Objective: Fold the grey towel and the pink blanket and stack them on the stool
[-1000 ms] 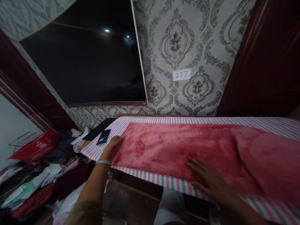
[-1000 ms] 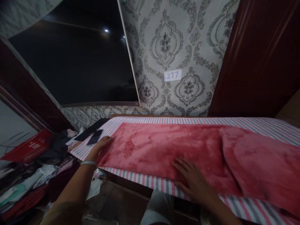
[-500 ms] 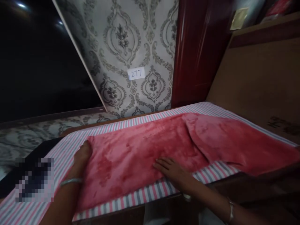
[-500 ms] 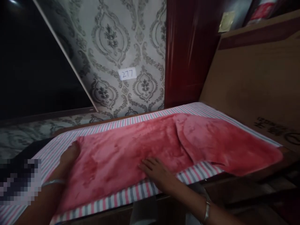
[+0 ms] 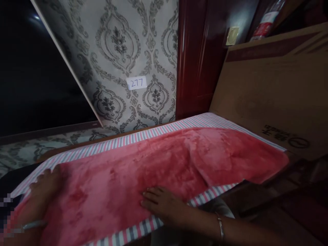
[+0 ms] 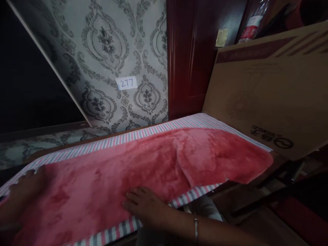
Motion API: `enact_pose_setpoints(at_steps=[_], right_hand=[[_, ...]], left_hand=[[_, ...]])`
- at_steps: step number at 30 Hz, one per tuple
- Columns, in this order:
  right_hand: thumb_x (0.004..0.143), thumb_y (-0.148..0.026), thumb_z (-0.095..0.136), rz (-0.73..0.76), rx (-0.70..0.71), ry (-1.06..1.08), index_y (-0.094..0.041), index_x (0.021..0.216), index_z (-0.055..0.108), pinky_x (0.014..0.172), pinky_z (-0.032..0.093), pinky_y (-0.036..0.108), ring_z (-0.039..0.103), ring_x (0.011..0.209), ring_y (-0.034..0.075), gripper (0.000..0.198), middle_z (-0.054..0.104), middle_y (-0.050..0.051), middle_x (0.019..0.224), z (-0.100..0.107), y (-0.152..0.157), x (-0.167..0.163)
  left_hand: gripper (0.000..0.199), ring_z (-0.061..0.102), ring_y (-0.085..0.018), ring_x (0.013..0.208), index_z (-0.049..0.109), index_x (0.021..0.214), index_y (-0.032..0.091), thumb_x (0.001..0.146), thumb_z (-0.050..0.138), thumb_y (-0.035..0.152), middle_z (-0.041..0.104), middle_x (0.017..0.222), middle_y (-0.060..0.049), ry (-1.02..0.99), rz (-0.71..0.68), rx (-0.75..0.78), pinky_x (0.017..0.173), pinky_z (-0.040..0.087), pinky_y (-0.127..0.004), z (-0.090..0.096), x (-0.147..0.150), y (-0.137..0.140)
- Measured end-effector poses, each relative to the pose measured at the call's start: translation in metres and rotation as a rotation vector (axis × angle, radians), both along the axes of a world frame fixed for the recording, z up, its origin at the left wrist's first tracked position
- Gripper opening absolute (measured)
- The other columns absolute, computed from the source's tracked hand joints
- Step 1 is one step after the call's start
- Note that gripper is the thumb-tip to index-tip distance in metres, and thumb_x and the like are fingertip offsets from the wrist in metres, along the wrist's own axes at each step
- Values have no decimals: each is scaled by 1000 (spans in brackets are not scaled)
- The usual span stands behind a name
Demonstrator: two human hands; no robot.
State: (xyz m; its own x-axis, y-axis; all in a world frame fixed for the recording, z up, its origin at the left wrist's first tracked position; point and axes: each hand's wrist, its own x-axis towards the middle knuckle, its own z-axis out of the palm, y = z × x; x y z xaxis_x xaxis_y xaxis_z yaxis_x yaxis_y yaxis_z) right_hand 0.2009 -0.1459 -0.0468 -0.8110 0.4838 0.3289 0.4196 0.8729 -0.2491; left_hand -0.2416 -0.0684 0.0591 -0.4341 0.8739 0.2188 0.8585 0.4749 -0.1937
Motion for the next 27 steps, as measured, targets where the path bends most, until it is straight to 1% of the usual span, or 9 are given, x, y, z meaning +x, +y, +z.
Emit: enact_pose_setpoints(at_steps=[3, 5, 8, 12, 15, 17, 19, 23, 27], right_hand=[[101, -26, 46, -9, 11, -2, -21, 144, 48, 116, 33, 37, 42, 138, 20, 43, 49, 9, 152, -4, 1, 1], [102, -26, 43, -17, 16, -5, -21, 143, 48, 116, 32, 37, 42, 138, 20, 42, 50, 9, 151, -4, 1, 0], [103, -27, 41, -25, 25, -7, -21, 143, 49, 116, 31, 36, 42, 139, 19, 41, 51, 10, 150, 1, -3, 1], [102, -28, 46, 57, -5, -11, -23, 142, 50, 115, 33, 37, 41, 140, 18, 41, 54, 8, 148, 18, -11, 23], [99, -22, 47, 27, -45, 108, -21, 131, 59, 108, 41, 30, 52, 128, 15, 34, 65, 7, 132, 31, -10, 64], [97, -19, 45, -118, -47, 264, -21, 122, 64, 100, 47, 30, 61, 116, 15, 31, 70, 7, 120, 34, -2, 104], [97, -21, 44, -335, -23, 466, -22, 116, 67, 93, 51, 34, 66, 105, 18, 30, 73, 8, 110, 33, 10, 153], [92, -32, 45, -949, 102, 872, -20, 107, 70, 85, 54, 40, 67, 97, 24, 31, 73, 12, 106, 19, 35, 261], [79, -26, 45, -1405, 304, 975, -10, 115, 66, 100, 46, 48, 60, 109, 29, 45, 69, 19, 116, 4, 49, 350]], left_hand=[[58, 54, -38, 127, 35, 148, -1, 97, 25, 25, 50, 142, -29, -33, -156, -59, 99, 46, -50, -2, 47, 22], [61, 42, -33, 141, 34, 148, -5, 96, 36, 27, 41, 152, -28, -87, -301, -109, 113, 37, -42, -2, 91, 38], [64, 32, -28, 149, 33, 151, -1, 96, 38, 32, 35, 159, -22, -156, -492, -167, 119, 29, -37, -10, 162, 55], [63, 28, -32, 150, 33, 154, 9, 99, 35, 38, 31, 161, -20, -230, -568, -196, 118, 29, -51, -43, 232, 53], [59, 31, -37, 148, 40, 151, 12, 99, 34, 37, 35, 159, -22, -176, -572, -94, 114, 28, -61, -70, 250, 46], [56, 35, -38, 145, 44, 149, 13, 99, 33, 35, 39, 157, -23, -141, -602, -15, 112, 30, -62, -80, 250, 45], [57, 36, -37, 145, 44, 150, 13, 99, 32, 34, 40, 156, -22, -133, -620, -9, 111, 31, -62, -84, 246, 47], [58, 34, -35, 146, 42, 151, 12, 98, 30, 33, 39, 157, -21, -136, -616, -30, 111, 32, -60, -82, 242, 52], [59, 35, -34, 146, 42, 151, 14, 98, 28, 35, 41, 156, -20, -133, -595, -35, 111, 34, -57, -79, 242, 55]])
